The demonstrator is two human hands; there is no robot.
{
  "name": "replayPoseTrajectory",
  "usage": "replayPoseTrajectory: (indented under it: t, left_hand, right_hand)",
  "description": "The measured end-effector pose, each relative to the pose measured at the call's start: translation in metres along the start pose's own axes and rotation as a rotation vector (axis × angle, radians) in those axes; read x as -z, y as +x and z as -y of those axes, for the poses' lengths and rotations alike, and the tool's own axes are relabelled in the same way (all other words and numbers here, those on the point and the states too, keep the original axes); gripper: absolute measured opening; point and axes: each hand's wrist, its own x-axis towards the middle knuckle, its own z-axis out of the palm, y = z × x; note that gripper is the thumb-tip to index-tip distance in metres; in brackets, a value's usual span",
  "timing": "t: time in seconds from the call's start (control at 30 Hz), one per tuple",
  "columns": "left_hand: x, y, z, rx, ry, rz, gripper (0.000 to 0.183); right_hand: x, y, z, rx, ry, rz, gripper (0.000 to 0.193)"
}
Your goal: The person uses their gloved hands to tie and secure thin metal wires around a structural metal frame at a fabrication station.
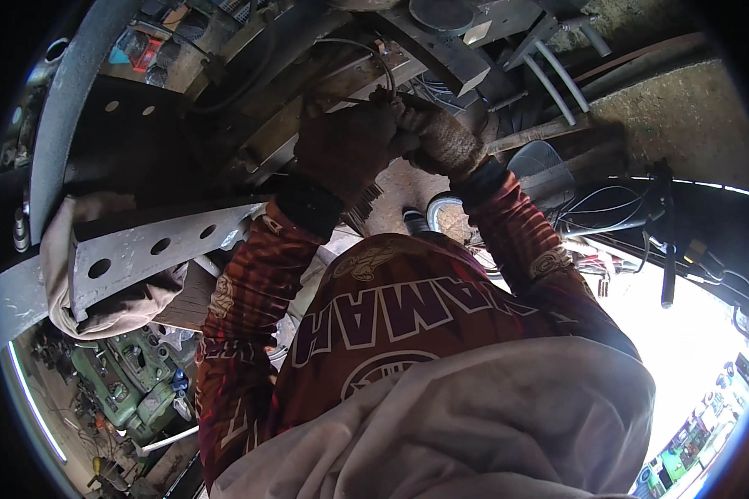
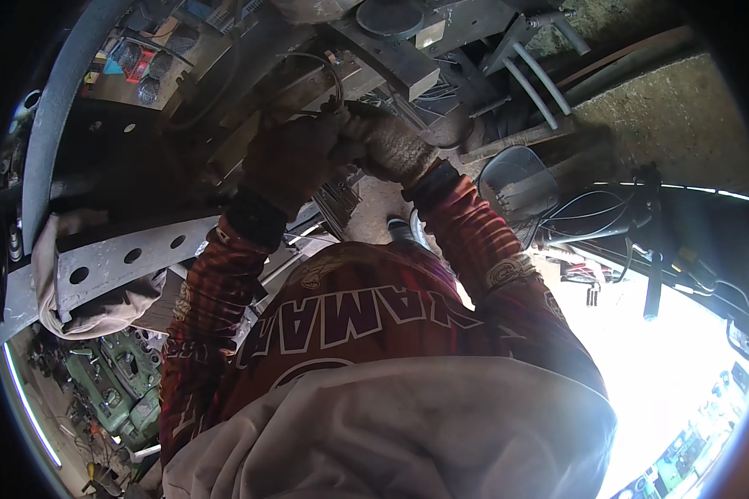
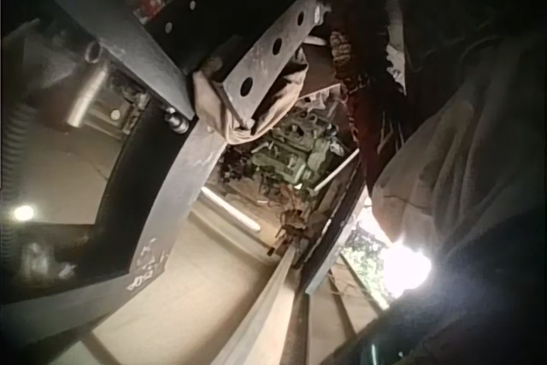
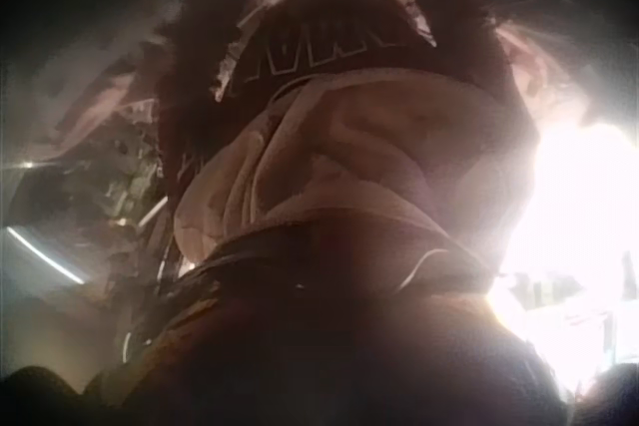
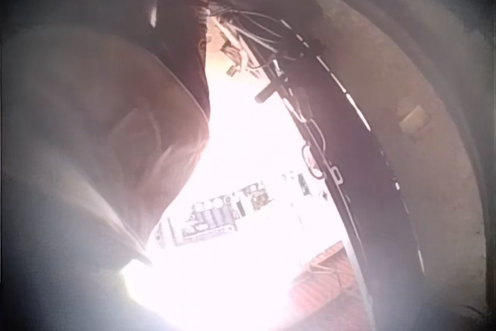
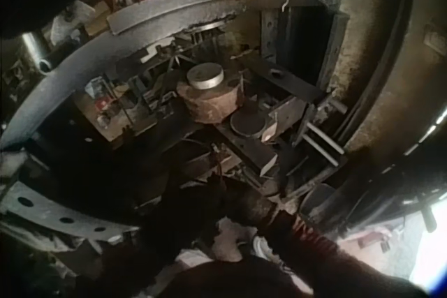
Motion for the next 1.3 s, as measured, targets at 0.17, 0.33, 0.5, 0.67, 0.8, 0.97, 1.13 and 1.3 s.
replayPoseTrajectory:
  t: [0.17,0.33,0.5,0.67,0.8,0.97,1.13,1.3]
  left_hand:
    - [0.012,0.001,0.002,0.072,0.023,0.152,0.041]
    - [0.015,0.002,0.017,-0.066,-0.058,0.099,0.037]
    - [0.015,0.012,0.038,-0.148,-0.223,0.115,0.035]
    - [0.012,0.013,0.039,-0.127,-0.173,0.230,0.034]
    - [0.012,0.008,0.027,-0.095,-0.133,0.166,0.032]
    - [0.012,-0.017,0.005,-0.127,0.148,0.016,0.035]
    - [0.018,-0.039,0.013,-0.197,0.110,0.027,0.030]
    - [0.043,-0.045,0.023,-0.203,0.054,-0.033,0.022]
  right_hand:
    - [-0.009,0.000,-0.008,-0.225,0.268,0.047,0.049]
    - [-0.016,0.006,0.001,-0.011,0.070,-0.073,0.042]
    - [-0.042,0.008,0.006,-0.225,0.275,-0.245,0.033]
    - [-0.052,0.006,-0.009,-0.062,0.341,-0.311,0.035]
    - [-0.025,0.007,-0.006,0.048,-0.186,-0.065,0.025]
    - [-0.001,0.000,0.005,-0.331,0.399,-0.125,0.034]
    - [-0.008,-0.016,-0.002,-0.501,0.815,-0.307,0.041]
    - [0.000,-0.002,0.034,0.023,-0.438,-0.362,0.033]
